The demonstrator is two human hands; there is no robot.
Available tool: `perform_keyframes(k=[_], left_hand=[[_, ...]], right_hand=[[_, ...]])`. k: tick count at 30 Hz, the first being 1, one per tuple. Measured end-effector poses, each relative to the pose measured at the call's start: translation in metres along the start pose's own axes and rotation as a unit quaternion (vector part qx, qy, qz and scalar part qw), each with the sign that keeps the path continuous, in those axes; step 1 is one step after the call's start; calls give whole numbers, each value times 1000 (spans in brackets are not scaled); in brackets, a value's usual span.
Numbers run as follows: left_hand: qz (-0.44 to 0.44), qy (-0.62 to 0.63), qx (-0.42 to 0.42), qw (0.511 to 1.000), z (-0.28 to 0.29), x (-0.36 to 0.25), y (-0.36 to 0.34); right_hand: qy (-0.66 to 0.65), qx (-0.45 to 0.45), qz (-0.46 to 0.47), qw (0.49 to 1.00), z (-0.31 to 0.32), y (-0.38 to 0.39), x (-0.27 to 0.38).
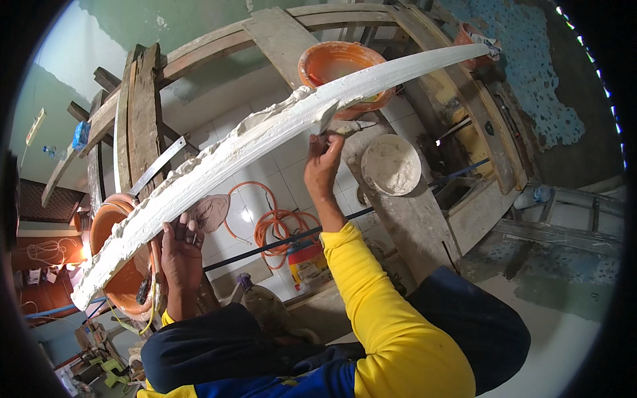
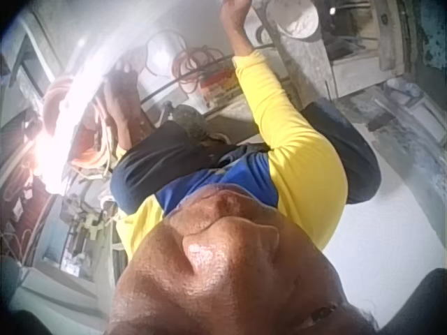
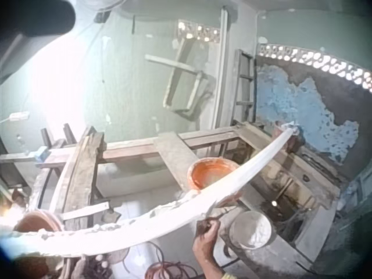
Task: The person applies a white plaster-like substance to a long, curved molding piece using a trowel. They repeatedly scoop material from a bowl and spread it along the molding's surface, smoothing it with the tool.
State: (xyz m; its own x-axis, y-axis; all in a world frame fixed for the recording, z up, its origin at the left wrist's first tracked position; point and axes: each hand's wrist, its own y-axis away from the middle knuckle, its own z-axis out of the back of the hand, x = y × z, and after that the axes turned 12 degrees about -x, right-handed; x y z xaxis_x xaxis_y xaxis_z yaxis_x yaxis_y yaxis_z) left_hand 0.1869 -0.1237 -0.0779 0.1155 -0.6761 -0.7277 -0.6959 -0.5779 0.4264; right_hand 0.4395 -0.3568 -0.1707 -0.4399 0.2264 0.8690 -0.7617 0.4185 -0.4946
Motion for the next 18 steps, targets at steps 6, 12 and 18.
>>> perform_keyframes(k=[6, 12, 18], left_hand=[[-3, -14, -13, 1000, -5, 1, 1], [-4, -7, 22, 1000, 1, 0, -1], [-7, 1, 9, 1000, -1, 2, -2]], right_hand=[[35, 72, 36, 996, 16, 45, -5], [19, 150, 65, 986, 31, 64, 8], [-79, 92, -103, 987, 21, 35, 15]])
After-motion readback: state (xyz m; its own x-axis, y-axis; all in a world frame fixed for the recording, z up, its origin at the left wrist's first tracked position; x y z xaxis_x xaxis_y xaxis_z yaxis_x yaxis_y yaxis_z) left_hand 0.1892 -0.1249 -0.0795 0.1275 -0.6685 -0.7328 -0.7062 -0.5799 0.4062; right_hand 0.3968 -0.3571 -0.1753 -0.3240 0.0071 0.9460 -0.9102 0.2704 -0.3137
